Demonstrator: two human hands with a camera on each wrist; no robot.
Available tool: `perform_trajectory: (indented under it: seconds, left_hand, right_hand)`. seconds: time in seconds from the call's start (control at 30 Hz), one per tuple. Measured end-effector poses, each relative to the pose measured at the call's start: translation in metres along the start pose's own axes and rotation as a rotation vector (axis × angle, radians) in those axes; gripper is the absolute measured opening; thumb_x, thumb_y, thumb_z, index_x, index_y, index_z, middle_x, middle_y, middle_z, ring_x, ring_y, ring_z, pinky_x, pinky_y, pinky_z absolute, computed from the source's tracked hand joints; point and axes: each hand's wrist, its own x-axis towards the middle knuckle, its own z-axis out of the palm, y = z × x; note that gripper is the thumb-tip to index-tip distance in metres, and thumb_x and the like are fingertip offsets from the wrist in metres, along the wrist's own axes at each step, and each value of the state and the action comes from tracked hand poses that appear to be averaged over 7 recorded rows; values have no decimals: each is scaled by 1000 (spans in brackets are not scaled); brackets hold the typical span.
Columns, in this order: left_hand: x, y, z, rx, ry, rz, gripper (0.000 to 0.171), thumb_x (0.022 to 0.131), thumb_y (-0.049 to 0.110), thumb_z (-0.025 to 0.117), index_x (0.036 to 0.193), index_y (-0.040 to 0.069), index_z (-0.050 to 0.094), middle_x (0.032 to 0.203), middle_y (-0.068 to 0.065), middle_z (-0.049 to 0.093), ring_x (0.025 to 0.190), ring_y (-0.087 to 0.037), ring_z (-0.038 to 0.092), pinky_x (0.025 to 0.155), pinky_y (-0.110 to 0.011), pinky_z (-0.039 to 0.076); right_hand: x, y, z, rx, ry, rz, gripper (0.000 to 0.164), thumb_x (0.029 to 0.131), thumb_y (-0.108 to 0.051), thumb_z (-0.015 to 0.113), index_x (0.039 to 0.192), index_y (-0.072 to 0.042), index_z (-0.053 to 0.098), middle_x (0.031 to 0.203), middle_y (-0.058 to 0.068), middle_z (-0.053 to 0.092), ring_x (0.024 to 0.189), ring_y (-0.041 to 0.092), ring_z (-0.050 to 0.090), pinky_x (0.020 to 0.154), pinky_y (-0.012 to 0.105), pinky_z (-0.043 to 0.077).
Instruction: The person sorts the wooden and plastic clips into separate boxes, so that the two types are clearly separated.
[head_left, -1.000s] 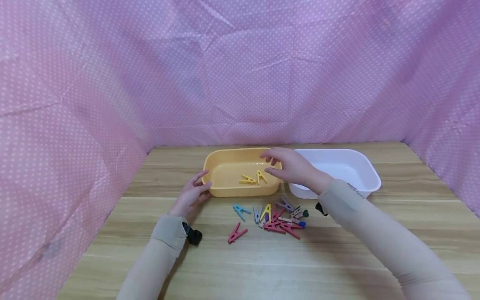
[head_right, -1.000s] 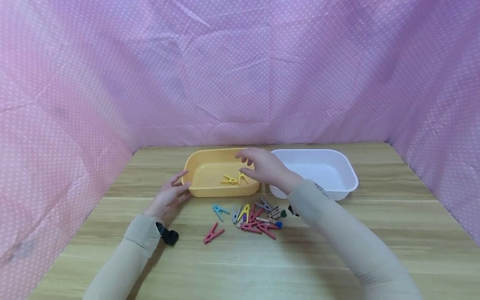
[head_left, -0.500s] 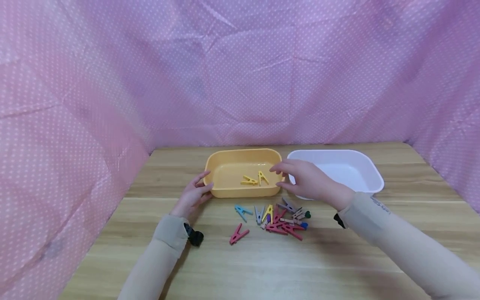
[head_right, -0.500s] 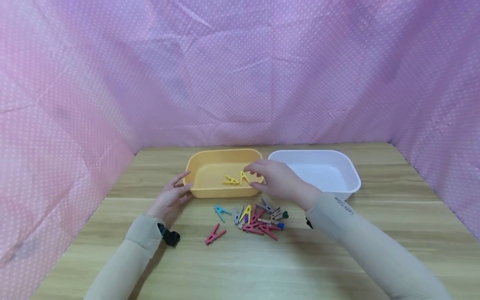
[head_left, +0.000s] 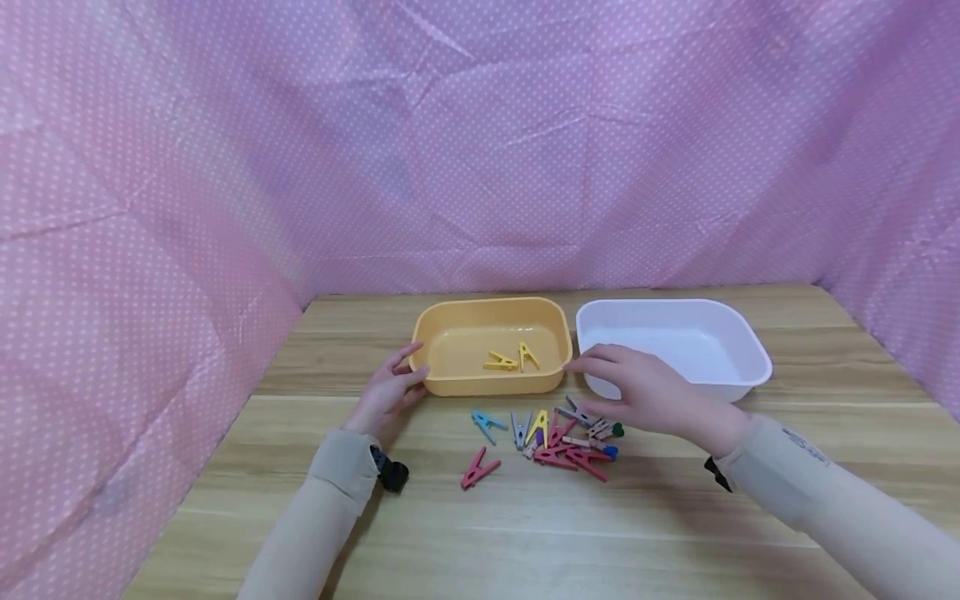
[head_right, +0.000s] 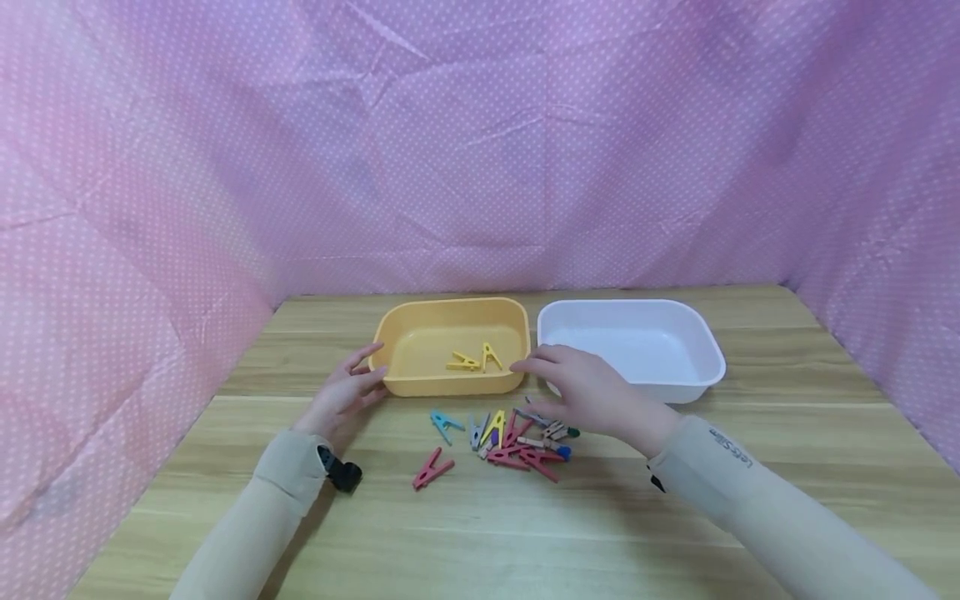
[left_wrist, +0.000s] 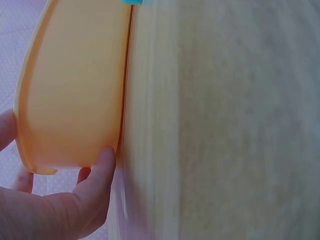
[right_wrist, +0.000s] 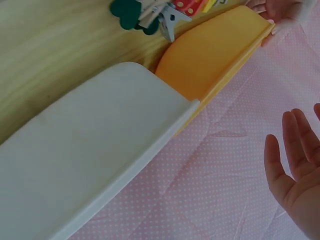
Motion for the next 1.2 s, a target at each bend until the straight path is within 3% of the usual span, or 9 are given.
perform_trajectory:
  seconds: [0.3,0.47,0.9,1.2]
  left_hand:
    - [14,2,0,11,-19,16,56,95,4,53,146,21,37,130,-14,39,120,-26,46,105,-38,39]
    - [20,3,0,3,-27,20,56,95,4,54,146,21,38,128,-14,40,119,-26,47,105,-38,40]
    - [34,7,-6,2,-66,26,56,97,3,50,147,22,35,137,-18,34,126,-29,42,107,-40,37]
    - [38,8,-5,8,-59,28,56,97,3,50,147,23,36,137,-18,33,125,-29,43,107,-40,38]
  right_hand:
    - [-22,9,19,21,-59,0,67,69,-39,83,126,-12,60,114,4,61,103,20,59,87,40,50]
    - [-29,14,31,39,-69,-17,74,65,-42,83,127,-11,58,116,7,60,101,21,58,86,41,50]
    - [-32,12,57,-51,-121,-58,83,58,-53,81,129,-17,58,116,3,58,104,19,54,86,42,46]
    - [-34,12,67,-43,-237,36,79,61,-45,82,130,-17,56,117,3,57,106,20,53,93,44,45]
